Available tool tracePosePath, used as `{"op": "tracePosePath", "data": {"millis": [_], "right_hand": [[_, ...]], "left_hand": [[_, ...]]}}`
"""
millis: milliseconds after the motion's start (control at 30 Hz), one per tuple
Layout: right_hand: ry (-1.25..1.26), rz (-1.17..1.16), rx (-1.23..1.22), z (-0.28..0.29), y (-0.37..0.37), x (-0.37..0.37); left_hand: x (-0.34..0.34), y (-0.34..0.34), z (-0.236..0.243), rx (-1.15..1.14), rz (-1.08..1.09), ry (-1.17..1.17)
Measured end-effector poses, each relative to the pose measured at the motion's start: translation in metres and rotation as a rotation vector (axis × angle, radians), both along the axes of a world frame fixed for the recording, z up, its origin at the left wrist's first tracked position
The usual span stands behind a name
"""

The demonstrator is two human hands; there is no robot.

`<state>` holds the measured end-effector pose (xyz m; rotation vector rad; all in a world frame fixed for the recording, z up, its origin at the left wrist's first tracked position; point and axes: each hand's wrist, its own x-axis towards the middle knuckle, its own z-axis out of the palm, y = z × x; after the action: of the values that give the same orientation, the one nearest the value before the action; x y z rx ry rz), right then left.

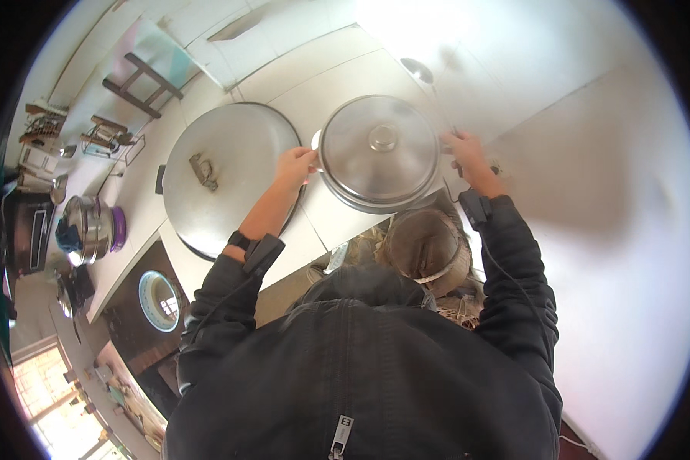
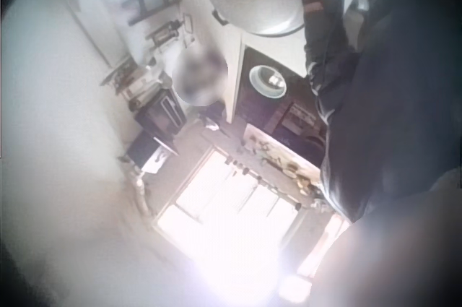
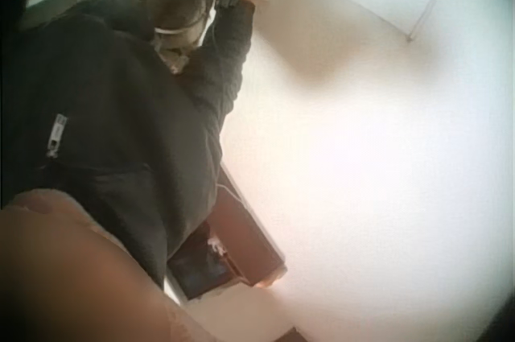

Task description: The person seasons a bowl of chopped vegetables by adding salt, a yellow powder, and red powder using small spoons. They then move a pot on the stove and walk out of the kitchen.

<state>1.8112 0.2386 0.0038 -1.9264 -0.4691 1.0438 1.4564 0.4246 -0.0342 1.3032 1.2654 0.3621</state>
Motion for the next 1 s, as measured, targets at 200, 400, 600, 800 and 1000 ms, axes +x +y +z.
{"op": "tracePosePath", "data": {"millis": [200,400,600,800,1000], "right_hand": [[0.024,-0.099,0.119,-0.028,-0.012,0.005],[-0.069,-0.199,0.139,-0.022,-0.025,-0.004],[-0.217,-0.232,0.197,0.003,-0.083,-0.040],[-0.126,-0.229,0.424,0.008,-0.099,-0.108],[-0.060,0.267,0.463,0.002,-0.078,-0.212]], "left_hand": [[-0.009,-0.006,-0.003,0.003,-0.010,-0.052],[-0.013,-0.002,-0.011,0.173,0.006,0.018],[-0.050,-0.027,-0.018,0.108,0.186,-0.128],[-0.157,-0.104,-0.041,-0.042,0.398,-0.152],[-0.276,-0.213,-0.051,-0.210,0.635,-0.030]]}}
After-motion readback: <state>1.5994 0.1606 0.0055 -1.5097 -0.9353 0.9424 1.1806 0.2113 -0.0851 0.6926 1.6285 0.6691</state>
